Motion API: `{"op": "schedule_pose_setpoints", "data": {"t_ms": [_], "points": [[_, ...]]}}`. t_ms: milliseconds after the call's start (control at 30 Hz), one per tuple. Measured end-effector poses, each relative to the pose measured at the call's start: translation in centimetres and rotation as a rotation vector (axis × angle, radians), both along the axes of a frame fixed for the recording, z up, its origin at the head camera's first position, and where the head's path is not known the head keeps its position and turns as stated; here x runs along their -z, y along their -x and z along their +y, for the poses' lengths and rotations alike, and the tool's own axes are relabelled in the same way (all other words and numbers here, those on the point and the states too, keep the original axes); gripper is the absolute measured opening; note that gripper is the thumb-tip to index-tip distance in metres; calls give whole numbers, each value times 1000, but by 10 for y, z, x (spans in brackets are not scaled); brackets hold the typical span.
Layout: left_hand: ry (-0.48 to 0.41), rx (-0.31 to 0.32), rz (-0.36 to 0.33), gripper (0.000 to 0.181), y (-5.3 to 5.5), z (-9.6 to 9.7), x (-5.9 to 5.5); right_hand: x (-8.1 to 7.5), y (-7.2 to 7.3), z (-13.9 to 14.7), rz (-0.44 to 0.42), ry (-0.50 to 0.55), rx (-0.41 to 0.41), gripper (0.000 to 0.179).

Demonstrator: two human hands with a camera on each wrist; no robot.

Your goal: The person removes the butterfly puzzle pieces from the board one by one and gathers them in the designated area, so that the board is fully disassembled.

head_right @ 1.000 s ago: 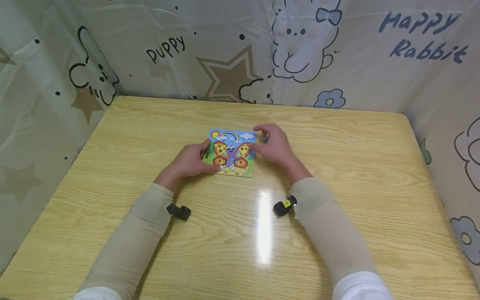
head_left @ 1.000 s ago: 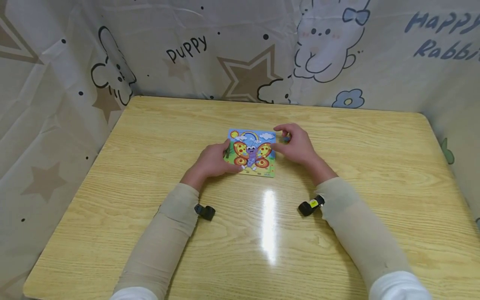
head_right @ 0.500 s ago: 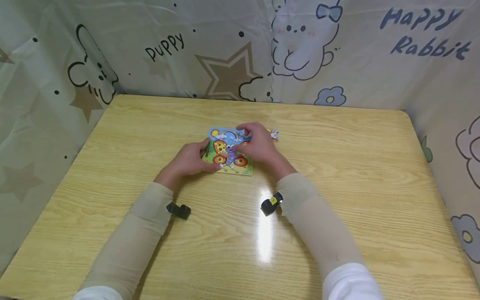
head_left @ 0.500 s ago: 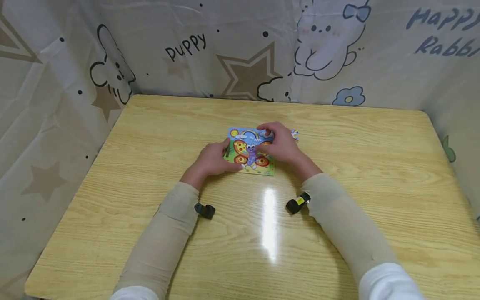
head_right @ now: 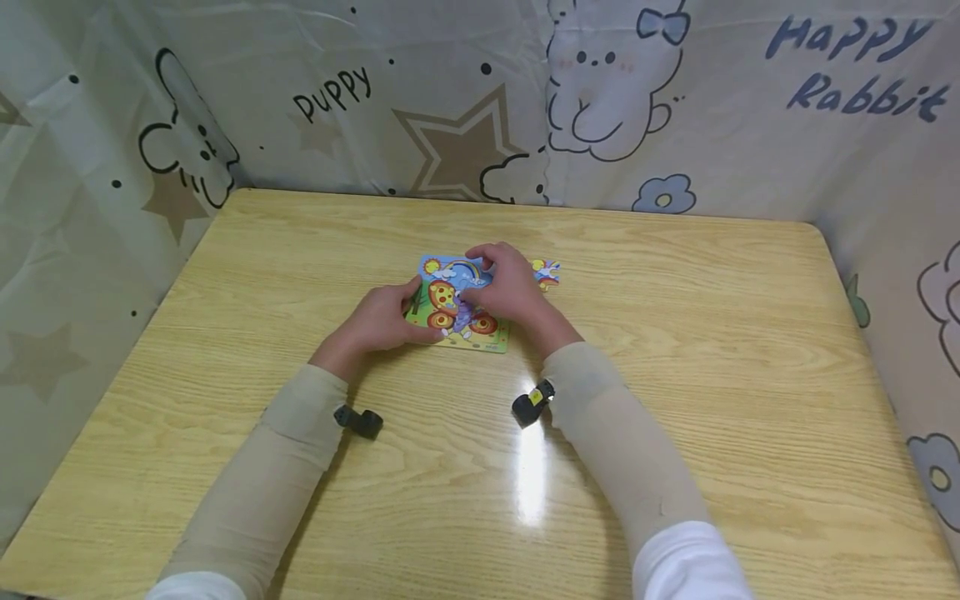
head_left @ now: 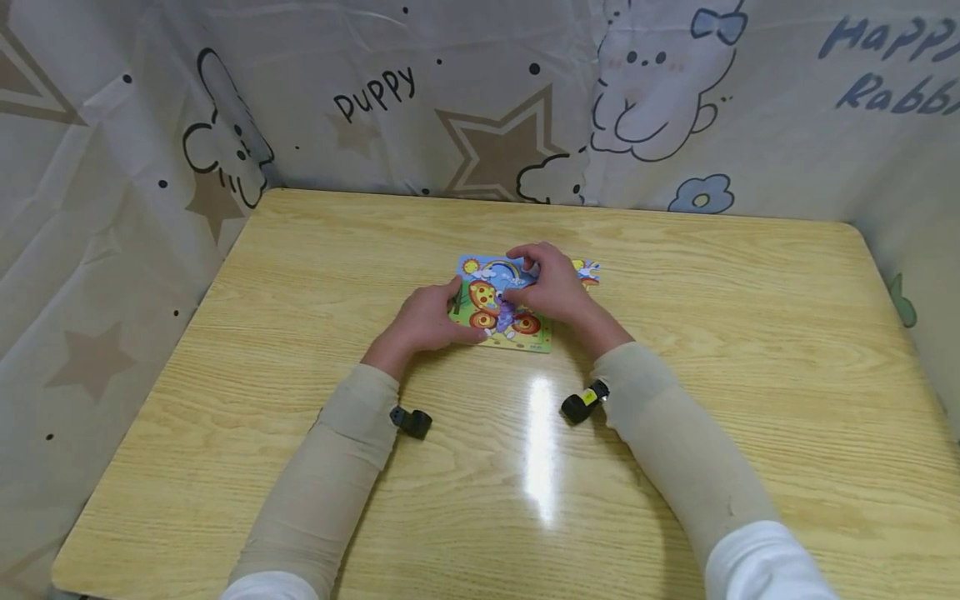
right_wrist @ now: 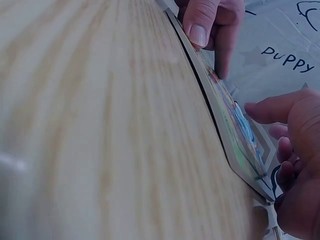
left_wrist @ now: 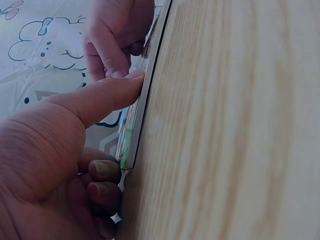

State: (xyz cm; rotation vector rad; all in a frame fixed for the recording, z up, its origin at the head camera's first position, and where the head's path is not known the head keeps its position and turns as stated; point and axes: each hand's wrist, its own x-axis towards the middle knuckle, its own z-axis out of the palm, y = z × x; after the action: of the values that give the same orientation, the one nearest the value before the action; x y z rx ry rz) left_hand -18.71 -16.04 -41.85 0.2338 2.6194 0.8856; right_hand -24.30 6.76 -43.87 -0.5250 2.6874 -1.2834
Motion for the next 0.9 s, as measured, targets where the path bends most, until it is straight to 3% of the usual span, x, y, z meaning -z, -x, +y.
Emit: {"op": "schedule_pose_setpoints", "data": {"t_ms": [433, 900], "points": [[-8, 0, 4, 105, 0, -1, 1, -2, 3, -2, -9, -96, -6, 56], [-25, 4, 0, 106, 0, -1, 1, -3, 5, -2, -29, -124, -28, 52]]}}
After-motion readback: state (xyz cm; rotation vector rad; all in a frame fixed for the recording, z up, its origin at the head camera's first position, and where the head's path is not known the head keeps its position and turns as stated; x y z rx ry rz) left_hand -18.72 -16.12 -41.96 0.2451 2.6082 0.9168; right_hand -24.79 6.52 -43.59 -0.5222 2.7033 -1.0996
